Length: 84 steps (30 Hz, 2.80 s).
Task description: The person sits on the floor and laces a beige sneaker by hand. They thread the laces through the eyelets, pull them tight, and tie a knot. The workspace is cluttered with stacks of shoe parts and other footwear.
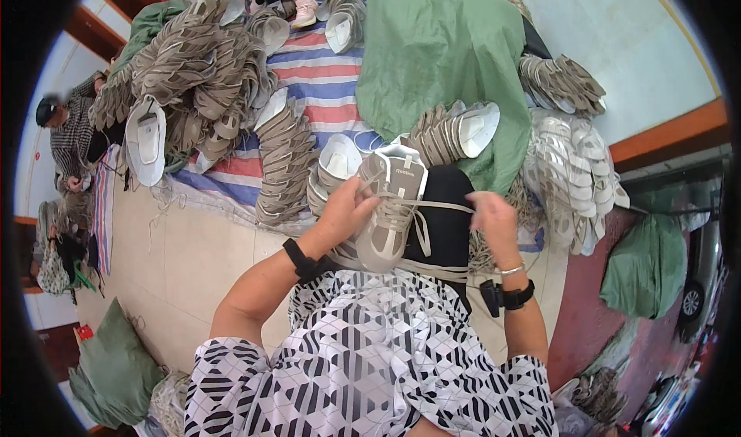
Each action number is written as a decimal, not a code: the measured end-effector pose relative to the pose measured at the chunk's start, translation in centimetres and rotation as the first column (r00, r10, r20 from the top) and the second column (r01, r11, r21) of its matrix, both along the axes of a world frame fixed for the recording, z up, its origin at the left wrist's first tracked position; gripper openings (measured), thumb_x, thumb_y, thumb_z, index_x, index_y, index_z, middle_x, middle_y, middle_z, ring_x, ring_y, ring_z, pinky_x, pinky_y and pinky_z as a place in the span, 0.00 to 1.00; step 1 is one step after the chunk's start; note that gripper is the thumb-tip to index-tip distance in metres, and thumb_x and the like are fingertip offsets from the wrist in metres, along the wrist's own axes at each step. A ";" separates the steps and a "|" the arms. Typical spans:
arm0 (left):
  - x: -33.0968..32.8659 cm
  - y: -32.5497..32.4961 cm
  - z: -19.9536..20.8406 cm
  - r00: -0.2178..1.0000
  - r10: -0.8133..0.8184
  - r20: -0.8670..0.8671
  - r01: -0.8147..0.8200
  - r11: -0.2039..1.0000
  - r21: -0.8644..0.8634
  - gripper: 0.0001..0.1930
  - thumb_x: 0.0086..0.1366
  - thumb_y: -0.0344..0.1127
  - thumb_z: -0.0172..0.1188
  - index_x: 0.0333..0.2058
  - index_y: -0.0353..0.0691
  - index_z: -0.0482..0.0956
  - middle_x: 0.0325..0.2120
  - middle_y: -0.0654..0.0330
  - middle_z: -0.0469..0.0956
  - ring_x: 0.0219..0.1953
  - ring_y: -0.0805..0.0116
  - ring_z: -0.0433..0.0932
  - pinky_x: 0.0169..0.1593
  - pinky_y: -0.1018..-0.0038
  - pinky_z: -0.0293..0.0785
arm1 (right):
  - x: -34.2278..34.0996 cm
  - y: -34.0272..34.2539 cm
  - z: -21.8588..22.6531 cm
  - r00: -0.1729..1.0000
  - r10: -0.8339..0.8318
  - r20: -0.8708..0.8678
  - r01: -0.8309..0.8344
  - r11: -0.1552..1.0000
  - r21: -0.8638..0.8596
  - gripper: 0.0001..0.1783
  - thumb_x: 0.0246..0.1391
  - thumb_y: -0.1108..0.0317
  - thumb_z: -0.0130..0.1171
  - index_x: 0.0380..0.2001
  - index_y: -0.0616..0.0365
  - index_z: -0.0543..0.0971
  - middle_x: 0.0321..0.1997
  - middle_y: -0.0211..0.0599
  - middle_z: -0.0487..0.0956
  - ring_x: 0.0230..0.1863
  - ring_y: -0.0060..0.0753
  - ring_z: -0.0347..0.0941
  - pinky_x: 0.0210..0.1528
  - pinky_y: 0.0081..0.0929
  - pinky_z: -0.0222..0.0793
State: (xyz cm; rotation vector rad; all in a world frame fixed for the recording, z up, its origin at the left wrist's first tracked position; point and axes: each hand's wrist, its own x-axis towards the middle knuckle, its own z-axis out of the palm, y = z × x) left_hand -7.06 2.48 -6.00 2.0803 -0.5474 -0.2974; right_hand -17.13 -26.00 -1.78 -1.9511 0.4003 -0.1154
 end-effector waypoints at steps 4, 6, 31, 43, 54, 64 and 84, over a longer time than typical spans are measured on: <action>0.5 0.2 0.4 0.980 -0.109 0.165 0.095 0.991 0.091 0.10 0.60 0.33 0.56 0.35 0.34 0.68 0.24 0.53 0.69 0.27 0.58 0.69 0.33 0.68 0.66 | 2.2 6.5 0.6 0.912 0.410 0.025 -0.357 0.822 -0.443 0.09 0.50 0.64 0.60 0.31 0.58 0.77 0.20 0.41 0.76 0.20 0.37 0.74 0.26 0.28 0.68; 0.5 -0.1 0.3 0.951 -0.070 0.302 0.046 0.995 0.086 0.09 0.62 0.34 0.54 0.35 0.35 0.67 0.23 0.56 0.68 0.25 0.61 0.69 0.32 0.69 0.66 | 3.0 6.9 -0.1 0.881 0.474 0.002 -0.421 0.786 -0.453 0.07 0.47 0.64 0.59 0.26 0.56 0.77 0.23 0.43 0.77 0.28 0.47 0.76 0.30 0.37 0.70; 14.5 13.8 4.9 0.642 0.509 -0.574 -0.766 0.397 -0.506 0.14 0.69 0.47 0.45 0.30 0.44 0.68 0.11 0.71 0.55 0.10 0.78 0.50 0.14 0.76 0.49 | 1.4 5.2 -0.7 0.904 0.412 0.110 -0.366 0.882 -0.298 0.09 0.50 0.67 0.59 0.29 0.63 0.79 0.24 0.42 0.77 0.25 0.39 0.73 0.30 0.31 0.68; 12.7 13.6 0.6 0.613 0.439 -0.657 -0.776 0.489 -0.398 0.14 0.69 0.46 0.46 0.34 0.40 0.68 0.11 0.71 0.54 0.10 0.79 0.51 0.13 0.77 0.52 | 2.0 6.9 -2.3 0.833 0.514 0.205 -0.288 0.718 -0.634 0.04 0.48 0.71 0.59 0.30 0.53 0.78 0.25 0.34 0.77 0.23 0.37 0.74 0.23 0.28 0.70; 17.7 21.7 -4.3 0.451 0.555 -0.699 -0.879 0.142 -0.455 0.07 0.65 0.37 0.50 0.33 0.41 0.72 0.13 0.69 0.60 0.10 0.76 0.55 0.13 0.76 0.49 | 5.9 5.7 -1.8 0.912 0.405 -0.065 -0.398 0.913 0.093 0.16 0.50 0.60 0.57 0.22 0.65 0.76 0.17 0.39 0.74 0.19 0.30 0.68 0.26 0.28 0.66; 9.9 17.9 -7.8 0.524 0.533 -0.664 -0.736 0.675 -0.039 0.13 0.66 0.47 0.47 0.34 0.45 0.73 0.13 0.74 0.58 0.11 0.83 0.55 0.12 0.81 0.47 | -17.9 -15.6 -16.8 0.647 -0.399 -0.650 0.761 0.282 0.584 0.10 0.59 0.63 0.50 0.39 0.55 0.75 0.21 0.27 0.72 0.16 0.17 0.62 0.18 0.14 0.57; 1.3 -2.9 5.0 0.907 -0.353 0.229 0.294 0.921 0.255 0.11 0.56 0.33 0.61 0.39 0.40 0.75 0.30 0.54 0.75 0.32 0.59 0.76 0.36 0.68 0.72 | 2.4 4.6 -2.4 0.971 0.145 0.189 -0.101 0.969 -0.224 0.12 0.55 0.76 0.48 0.43 0.61 0.75 0.27 0.44 0.76 0.26 0.37 0.75 0.31 0.30 0.71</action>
